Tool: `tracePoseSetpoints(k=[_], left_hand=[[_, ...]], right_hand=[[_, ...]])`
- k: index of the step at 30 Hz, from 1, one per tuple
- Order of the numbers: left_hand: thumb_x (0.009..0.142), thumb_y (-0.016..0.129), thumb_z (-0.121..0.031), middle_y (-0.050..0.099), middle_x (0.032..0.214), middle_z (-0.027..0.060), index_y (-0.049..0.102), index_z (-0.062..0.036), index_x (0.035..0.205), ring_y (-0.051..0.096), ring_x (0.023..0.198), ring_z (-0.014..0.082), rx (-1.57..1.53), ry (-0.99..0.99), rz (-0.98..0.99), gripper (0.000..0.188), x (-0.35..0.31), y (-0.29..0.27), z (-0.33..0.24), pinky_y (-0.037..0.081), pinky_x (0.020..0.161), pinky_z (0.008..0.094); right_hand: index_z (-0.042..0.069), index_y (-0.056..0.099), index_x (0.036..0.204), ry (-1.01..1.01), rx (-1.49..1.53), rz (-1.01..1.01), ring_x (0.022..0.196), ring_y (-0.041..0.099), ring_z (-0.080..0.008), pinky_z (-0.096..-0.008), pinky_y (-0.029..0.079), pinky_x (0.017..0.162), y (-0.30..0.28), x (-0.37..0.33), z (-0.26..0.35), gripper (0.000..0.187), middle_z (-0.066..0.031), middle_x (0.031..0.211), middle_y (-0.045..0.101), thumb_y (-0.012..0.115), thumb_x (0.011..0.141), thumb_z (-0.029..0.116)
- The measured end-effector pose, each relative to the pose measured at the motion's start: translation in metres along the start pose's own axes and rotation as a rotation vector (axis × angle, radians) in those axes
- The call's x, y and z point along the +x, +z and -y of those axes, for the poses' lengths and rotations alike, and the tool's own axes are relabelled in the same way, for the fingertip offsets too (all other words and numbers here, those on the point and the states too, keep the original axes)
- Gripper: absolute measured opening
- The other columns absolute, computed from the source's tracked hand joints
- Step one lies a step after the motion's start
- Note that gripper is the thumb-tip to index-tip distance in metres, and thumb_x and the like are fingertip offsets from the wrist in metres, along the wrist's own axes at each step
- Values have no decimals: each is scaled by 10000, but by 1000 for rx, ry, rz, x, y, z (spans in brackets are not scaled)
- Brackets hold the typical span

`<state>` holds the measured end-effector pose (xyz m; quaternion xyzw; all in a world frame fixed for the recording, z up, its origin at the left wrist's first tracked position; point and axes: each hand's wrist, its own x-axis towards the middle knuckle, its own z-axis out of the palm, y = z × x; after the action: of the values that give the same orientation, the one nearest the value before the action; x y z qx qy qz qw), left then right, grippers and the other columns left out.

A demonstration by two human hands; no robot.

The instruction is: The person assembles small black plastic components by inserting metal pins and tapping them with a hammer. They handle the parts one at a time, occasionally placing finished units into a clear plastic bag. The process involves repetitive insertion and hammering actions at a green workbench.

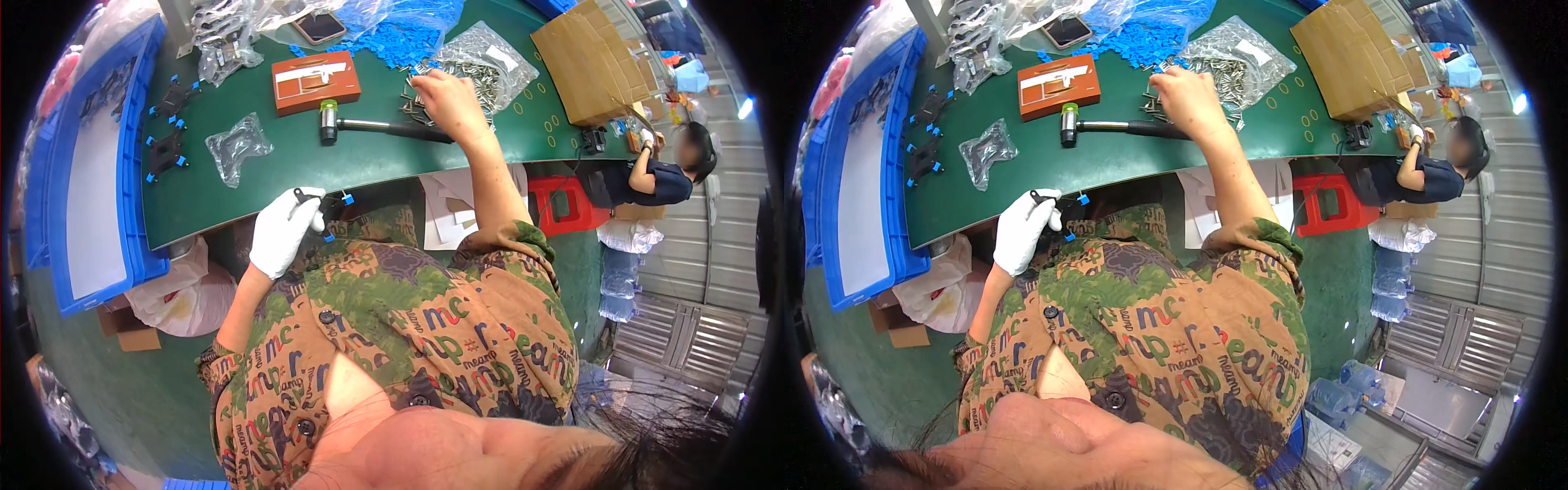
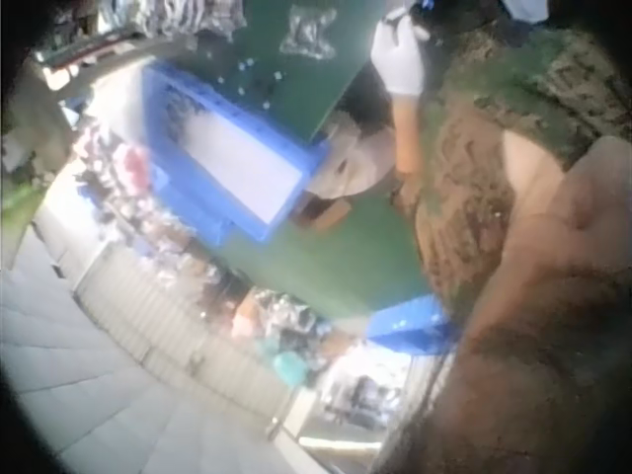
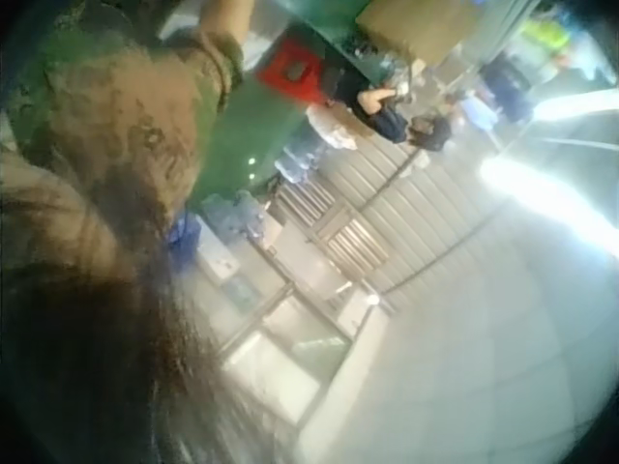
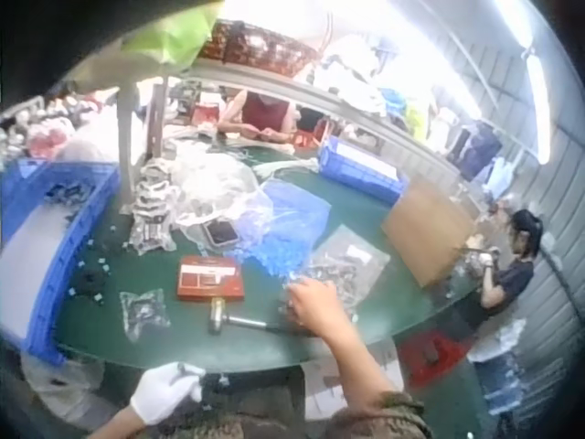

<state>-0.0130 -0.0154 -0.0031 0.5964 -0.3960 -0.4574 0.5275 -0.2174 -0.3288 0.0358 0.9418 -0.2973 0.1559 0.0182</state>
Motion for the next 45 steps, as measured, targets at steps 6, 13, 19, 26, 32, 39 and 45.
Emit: tracePoseSetpoints(k=[6,13,19,26,32,39,45], left_hand=[[1048,556,-86,669,800,41,671,32,1209,622,761,108,39,-25,39,230,1,1,-6,513,772,274],[1046,559,-91,663,790,39,673,28,1205,618,746,111,61,0,49,229,2,4,-7,512,757,280],[1048,569,-105,661,778,28,686,11,1202,608,727,98,52,-1,30,226,3,2,-1,512,733,273],[1076,537,-208,678,749,61,706,-21,1163,643,705,159,246,44,12,266,6,8,-13,519,728,311],[1079,520,-308,701,781,95,675,-31,1013,685,761,272,378,47,10,324,6,5,-18,528,753,370],[1065,538,-321,720,819,93,676,-29,1000,698,792,283,395,11,19,329,6,4,-17,532,764,388],[1076,547,-279,730,840,60,683,-7,1114,657,743,152,359,30,21,306,5,-1,-5,530,731,319]], right_hand=[[156,735,1144,174,-98,215,1117,660,-302,-521,451,942,5,-17,-23,284,-87,1082,675,644,983,372],[165,765,1065,139,41,148,1070,670,-311,-486,450,945,19,-17,-33,212,-83,1067,686,629,993,312],[66,740,1119,123,459,-119,917,689,-223,-365,527,811,14,-16,-26,184,-68,1035,712,655,1007,186],[-10,700,1077,-187,1374,384,828,634,-122,-280,530,749,-28,-33,115,127,-53,978,652,644,1016,86],[38,716,1050,-315,1234,405,886,642,-198,-336,518,817,-8,-33,143,145,-60,935,651,669,1011,169],[41,718,1050,-355,1173,303,913,663,-239,-360,527,824,7,-33,149,156,-72,942,662,674,1005,184],[61,707,1085,-290,1001,200,888,674,-278,-388,545,792,5,-38,161,150,-93,960,658,685,987,172]])
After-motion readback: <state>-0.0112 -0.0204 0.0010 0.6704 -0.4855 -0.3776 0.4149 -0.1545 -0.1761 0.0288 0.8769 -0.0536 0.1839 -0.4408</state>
